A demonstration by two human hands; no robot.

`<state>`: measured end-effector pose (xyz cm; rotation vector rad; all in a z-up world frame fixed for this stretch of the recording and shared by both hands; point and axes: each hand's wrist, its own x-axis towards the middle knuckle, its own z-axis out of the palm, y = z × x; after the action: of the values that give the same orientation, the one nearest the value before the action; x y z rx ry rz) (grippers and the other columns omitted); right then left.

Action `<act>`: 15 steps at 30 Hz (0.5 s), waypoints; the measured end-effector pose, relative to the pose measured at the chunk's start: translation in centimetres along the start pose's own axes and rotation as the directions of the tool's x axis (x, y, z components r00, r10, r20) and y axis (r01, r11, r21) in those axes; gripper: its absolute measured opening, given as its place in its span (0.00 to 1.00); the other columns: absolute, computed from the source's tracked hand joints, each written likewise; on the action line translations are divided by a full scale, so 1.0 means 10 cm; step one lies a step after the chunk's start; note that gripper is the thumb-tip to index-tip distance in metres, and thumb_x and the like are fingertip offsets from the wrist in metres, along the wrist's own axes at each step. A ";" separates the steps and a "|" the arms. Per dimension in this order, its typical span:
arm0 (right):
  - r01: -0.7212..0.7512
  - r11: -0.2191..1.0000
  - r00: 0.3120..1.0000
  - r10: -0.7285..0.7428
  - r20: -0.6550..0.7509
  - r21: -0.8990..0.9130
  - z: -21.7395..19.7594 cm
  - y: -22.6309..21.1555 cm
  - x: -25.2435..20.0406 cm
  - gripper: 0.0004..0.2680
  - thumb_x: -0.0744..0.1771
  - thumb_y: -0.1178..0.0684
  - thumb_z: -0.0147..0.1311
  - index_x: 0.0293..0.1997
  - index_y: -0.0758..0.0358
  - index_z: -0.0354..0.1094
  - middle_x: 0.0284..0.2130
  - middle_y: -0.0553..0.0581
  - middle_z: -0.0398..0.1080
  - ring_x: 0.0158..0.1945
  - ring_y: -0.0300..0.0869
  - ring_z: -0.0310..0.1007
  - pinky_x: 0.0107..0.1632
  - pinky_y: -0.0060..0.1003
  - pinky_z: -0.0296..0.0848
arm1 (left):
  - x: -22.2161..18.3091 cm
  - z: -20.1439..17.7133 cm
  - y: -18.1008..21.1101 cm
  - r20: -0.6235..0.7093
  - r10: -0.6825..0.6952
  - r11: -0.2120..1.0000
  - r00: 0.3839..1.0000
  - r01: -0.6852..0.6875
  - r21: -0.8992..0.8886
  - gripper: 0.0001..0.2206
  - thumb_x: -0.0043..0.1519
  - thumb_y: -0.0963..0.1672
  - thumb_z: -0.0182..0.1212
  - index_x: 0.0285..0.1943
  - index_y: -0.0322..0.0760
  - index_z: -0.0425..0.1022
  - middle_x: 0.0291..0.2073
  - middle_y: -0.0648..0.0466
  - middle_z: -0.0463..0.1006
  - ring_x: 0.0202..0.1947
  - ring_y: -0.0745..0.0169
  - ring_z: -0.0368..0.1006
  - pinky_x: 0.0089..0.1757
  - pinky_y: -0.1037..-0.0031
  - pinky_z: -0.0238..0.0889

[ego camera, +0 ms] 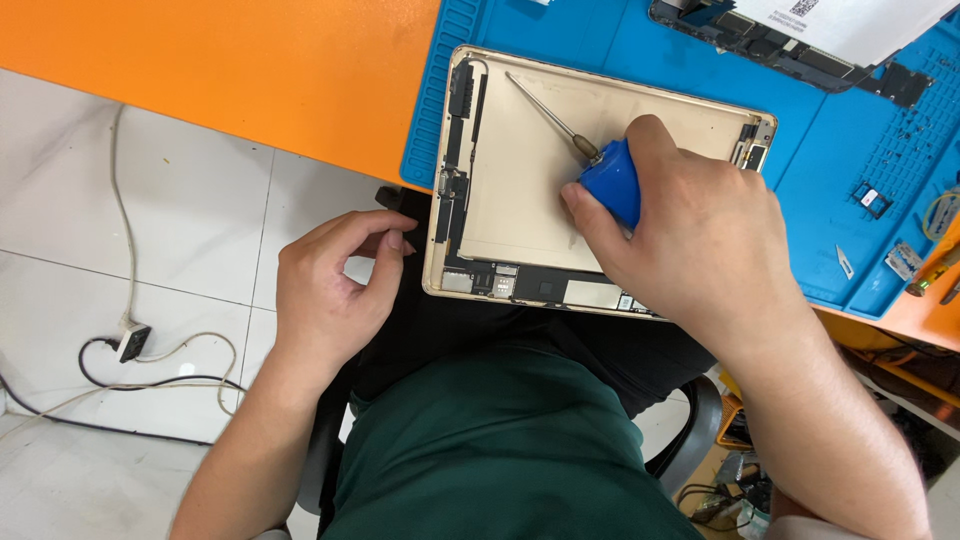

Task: The person uses a blue electric screwdriver to remove screws from the back cover of a gold laptop. They hold the laptop steady with their left hand while operating the tool with their right hand, working across multiple screw locations on the chassis.

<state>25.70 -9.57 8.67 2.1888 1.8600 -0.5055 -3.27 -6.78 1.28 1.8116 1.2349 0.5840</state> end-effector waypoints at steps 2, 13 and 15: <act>-0.005 1.000 1.000 0.005 0.008 0.001 -0.02 -0.01 0.00 0.20 0.73 0.30 0.55 0.53 0.60 0.64 0.29 0.62 0.77 0.33 0.70 0.78 0.28 0.64 0.73 | 0.00 0.00 0.00 -0.001 0.001 1.000 1.000 -0.001 -0.003 0.07 0.68 0.38 0.59 0.47 0.38 0.83 0.34 0.56 0.86 0.34 0.64 0.83 0.42 0.74 0.74; -0.009 1.000 0.999 0.009 0.032 -0.003 -0.02 -0.02 -0.01 0.21 0.73 0.29 0.54 0.54 0.60 0.64 0.29 0.61 0.77 0.33 0.69 0.79 0.28 0.63 0.75 | -0.03 -0.04 0.02 -0.018 0.008 1.000 1.000 -0.007 0.019 0.07 0.68 0.37 0.59 0.47 0.38 0.83 0.34 0.56 0.86 0.34 0.65 0.83 0.42 0.74 0.74; -0.027 0.999 0.999 0.026 0.037 0.022 -0.03 -0.02 -0.01 0.20 0.73 0.30 0.54 0.52 0.60 0.63 0.27 0.62 0.75 0.32 0.71 0.76 0.27 0.65 0.71 | -0.03 -0.05 0.05 -0.031 0.018 1.000 0.999 -0.017 0.025 0.07 0.69 0.37 0.59 0.47 0.38 0.83 0.36 0.56 0.86 0.35 0.64 0.84 0.43 0.74 0.74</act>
<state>25.51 -9.52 9.00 2.2002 1.8133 -0.5601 -3.49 -6.91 1.97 1.8419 1.2539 0.6111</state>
